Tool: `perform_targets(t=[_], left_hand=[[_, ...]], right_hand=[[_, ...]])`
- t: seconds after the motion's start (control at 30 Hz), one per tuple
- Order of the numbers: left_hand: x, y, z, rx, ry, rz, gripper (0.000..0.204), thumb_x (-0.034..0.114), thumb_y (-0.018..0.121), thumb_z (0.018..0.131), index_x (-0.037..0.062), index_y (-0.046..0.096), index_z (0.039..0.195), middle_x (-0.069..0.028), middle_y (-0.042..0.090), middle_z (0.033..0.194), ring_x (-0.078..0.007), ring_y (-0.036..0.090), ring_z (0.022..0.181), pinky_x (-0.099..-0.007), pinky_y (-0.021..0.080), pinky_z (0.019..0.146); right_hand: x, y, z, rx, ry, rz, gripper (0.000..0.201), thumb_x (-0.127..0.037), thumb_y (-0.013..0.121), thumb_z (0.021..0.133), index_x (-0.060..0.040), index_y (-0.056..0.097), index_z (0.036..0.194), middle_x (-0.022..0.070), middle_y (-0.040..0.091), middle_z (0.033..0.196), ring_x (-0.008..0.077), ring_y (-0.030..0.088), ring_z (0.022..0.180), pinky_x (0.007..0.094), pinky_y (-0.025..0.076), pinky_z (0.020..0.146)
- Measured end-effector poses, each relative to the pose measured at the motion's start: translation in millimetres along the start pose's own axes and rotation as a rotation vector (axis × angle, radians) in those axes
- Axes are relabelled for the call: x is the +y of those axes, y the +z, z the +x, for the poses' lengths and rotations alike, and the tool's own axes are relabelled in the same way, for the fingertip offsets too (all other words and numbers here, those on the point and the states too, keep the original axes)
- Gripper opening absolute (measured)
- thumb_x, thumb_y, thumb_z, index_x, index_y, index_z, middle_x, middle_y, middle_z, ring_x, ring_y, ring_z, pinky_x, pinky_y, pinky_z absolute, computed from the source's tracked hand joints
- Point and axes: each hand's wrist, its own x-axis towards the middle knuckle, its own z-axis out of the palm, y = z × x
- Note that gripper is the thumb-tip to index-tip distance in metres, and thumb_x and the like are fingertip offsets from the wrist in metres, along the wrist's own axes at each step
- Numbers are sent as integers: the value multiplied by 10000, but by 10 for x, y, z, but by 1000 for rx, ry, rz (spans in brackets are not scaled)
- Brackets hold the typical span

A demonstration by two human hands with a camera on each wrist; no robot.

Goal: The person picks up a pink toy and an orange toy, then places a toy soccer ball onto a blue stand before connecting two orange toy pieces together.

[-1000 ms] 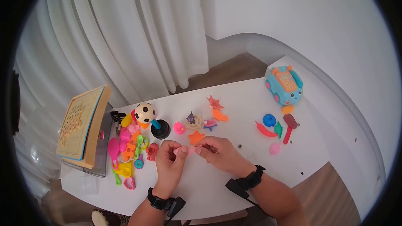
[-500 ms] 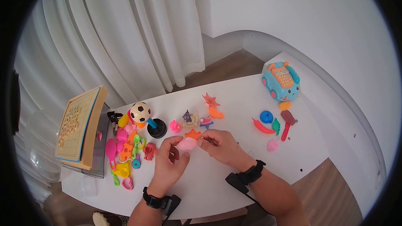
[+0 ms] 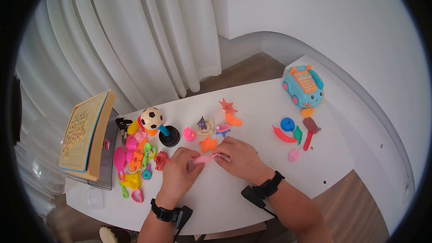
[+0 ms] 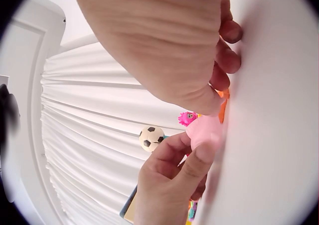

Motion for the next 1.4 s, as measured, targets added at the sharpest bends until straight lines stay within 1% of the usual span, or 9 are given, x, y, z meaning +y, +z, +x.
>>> perform_targets(t=[0.17,0.37,0.6,0.67,0.8,0.87,0.97,1.17,1.4], left_hand=[[-1,0,-9,-11,16,40,331,101,840,826,69,698,1124,-64,653,1034,-204,651,694,-340,539,639],[-13,4,-11,-35,-5,50,322,97,836,825,62,678,1104,-65,656,1044,-222,667,710,-350,546,644],[-45,46,-15,1,1,44,324,113,839,829,76,673,1104,-61,663,1031,-227,676,725,-356,548,644],[-13,42,-13,14,2,58,323,114,837,832,78,673,1109,-61,663,1020,-222,678,733,-356,548,646],[-23,34,-18,-10,-5,84,330,116,836,835,76,672,1118,-60,668,1031,-222,683,752,-354,554,655],[-38,39,-16,-31,-25,73,334,125,835,838,75,671,1125,-63,676,1048,-226,692,771,-354,560,664],[-30,34,-12,-54,-51,70,342,131,831,842,73,675,1141,-65,685,1071,-234,708,808,-359,570,680],[-2,27,-14,-42,-38,93,388,135,829,845,68,680,1197,-76,688,1089,-250,727,875,-366,585,712],[6,31,-13,-26,-35,74,378,138,831,847,67,681,1187,-80,685,1093,-247,725,867,-362,585,711]], right_hand=[[-5,11,-2,-8,-32,-77,116,-148,781,898,-111,755,1005,33,664,935,194,667,758,330,558,713],[-12,17,-5,-13,-21,-74,126,-142,784,892,-120,748,1010,25,657,917,185,665,740,332,553,700],[-31,33,2,-10,-29,-71,142,-129,789,880,-127,738,1013,24,657,908,184,667,733,332,553,688],[-47,24,0,-27,-14,-69,111,-159,744,906,-123,713,1007,36,663,940,241,692,804,390,551,712],[-47,24,1,-34,-11,-70,111,-154,742,907,-125,709,1009,37,667,935,246,697,805,390,553,713],[-10,50,0,15,-67,-64,135,-114,786,879,-123,723,998,27,656,896,187,664,715,331,549,669],[-20,54,-3,14,-65,-79,132,-106,783,879,-120,715,992,29,655,889,190,662,708,333,545,657],[-16,60,-7,9,-64,-67,152,-109,786,875,-117,709,1006,29,650,880,191,657,704,335,541,655],[-43,48,-7,8,-56,-72,182,-119,790,870,-119,700,1029,27,643,871,192,652,703,340,537,653]])
